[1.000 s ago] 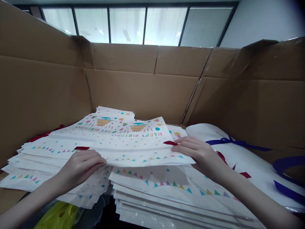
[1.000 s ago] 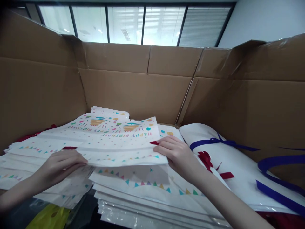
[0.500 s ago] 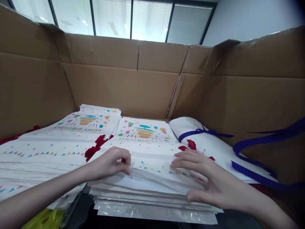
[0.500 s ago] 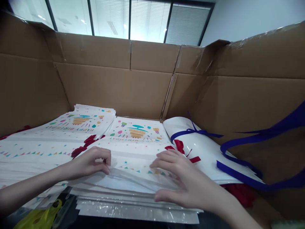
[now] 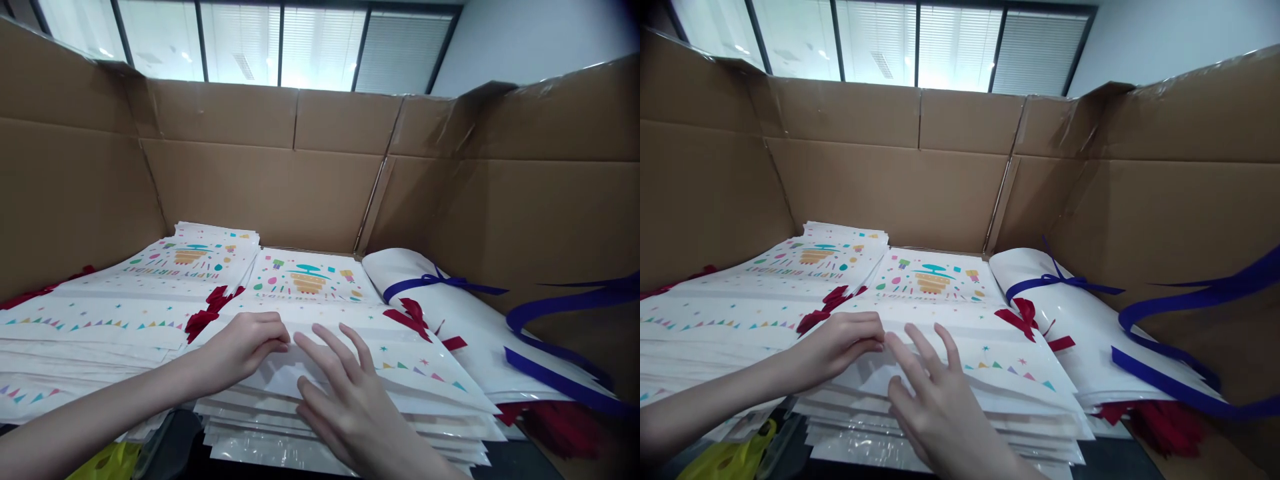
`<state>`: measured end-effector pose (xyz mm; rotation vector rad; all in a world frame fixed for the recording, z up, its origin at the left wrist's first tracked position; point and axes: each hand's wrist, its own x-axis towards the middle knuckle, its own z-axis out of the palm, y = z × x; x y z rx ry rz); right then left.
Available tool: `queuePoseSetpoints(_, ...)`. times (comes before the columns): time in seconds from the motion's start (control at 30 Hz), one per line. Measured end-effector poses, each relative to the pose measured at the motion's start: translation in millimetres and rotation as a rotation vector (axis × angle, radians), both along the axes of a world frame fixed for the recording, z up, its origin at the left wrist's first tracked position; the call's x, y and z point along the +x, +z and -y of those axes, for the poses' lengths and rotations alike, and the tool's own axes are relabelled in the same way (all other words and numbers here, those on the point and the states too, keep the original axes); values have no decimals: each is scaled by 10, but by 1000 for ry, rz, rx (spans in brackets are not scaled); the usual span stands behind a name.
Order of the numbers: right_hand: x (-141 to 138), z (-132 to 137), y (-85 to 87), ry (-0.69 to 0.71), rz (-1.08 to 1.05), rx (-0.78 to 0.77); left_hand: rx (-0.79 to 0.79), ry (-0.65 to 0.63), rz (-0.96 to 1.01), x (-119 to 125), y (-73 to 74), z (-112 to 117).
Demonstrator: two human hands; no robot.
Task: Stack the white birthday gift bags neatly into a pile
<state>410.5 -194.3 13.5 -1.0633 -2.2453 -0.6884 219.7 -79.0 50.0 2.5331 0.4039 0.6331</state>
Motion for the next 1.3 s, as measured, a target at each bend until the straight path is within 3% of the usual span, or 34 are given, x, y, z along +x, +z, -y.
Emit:
queuePoseSetpoints(0.3, -18, -92, -89, -73, -6, -61, 112, 8, 29, 35, -50, -8)
queuePoseSetpoints(0.4, -26, -99, -111, -48, -38, -92, 382, 34, 132, 5, -94, 64)
queuePoseSetpoints(0.5, -25, -102, -115, -13, -59, -93, 693, -101, 184, -60, -122, 176)
queuePoseSetpoints(0.57, -21, -106, -111, -10, -76, -81, 754, -179, 151, -105, -135, 233)
queuePoseSetpoints(0.7, -17, -117, -112, -14, -76, -49, 767, -88, -6, -165, -191, 243)
queuePoseSetpoints(0.9, -31, -116, -146, -10, -26, -34, 591, 28, -415, -172, -356, 146)
queuePoseSetpoints(1.07, 20, -88, -165, -22, -38, -94, 570, 20, -506, -168, -439, 109)
queuePoseSetpoints(1.3, 115, -67, -175, 42, -87, -17, 368, -62, -470, -63, -324, 154)
